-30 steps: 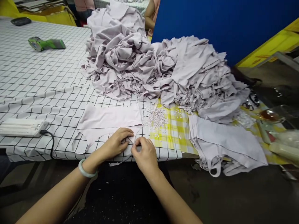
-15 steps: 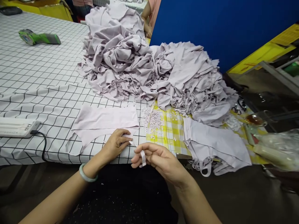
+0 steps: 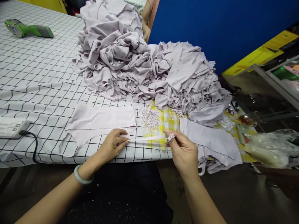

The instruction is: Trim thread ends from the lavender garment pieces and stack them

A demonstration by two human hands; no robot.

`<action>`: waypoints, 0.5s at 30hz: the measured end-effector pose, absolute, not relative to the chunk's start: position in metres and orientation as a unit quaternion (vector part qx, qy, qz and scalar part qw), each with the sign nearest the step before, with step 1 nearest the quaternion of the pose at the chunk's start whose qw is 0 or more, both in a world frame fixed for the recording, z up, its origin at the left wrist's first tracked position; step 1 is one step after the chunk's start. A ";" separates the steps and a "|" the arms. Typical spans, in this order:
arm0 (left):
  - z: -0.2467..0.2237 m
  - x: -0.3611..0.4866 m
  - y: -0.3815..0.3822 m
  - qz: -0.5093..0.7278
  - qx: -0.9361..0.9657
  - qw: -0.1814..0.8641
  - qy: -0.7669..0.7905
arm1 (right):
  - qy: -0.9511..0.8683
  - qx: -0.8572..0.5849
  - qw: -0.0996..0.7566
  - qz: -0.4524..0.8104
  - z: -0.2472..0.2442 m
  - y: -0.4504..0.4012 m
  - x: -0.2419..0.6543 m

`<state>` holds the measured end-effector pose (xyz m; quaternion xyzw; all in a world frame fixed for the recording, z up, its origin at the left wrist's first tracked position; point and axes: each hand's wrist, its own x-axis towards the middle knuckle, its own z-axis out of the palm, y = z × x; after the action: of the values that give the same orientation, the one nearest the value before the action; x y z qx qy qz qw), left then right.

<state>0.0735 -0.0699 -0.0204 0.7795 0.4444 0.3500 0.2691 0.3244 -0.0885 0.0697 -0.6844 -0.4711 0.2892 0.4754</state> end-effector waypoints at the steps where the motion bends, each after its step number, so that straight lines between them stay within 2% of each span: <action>1: -0.020 0.074 -0.070 0.351 0.780 0.268 0.444 | -0.470 -0.684 0.491 0.264 0.072 -0.088 0.324; 2: -0.020 0.074 -0.070 0.351 0.781 0.267 0.443 | -0.465 -0.678 0.503 0.267 0.075 -0.086 0.324; 4: -0.020 0.073 -0.069 0.351 0.784 0.264 0.440 | -0.451 -0.649 0.497 0.360 0.083 -0.081 0.329; 8: -0.022 0.072 -0.068 0.353 0.788 0.255 0.434 | -0.433 -0.552 0.403 0.588 0.104 -0.071 0.348; 15: -0.023 0.072 -0.067 0.355 0.789 0.251 0.433 | -0.530 -0.461 0.293 0.649 0.133 -0.056 0.354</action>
<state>0.0724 -0.0669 -0.0225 0.7895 0.4334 0.3551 0.2507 0.3537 -0.0564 0.1331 -0.4613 -0.5300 0.6486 0.2927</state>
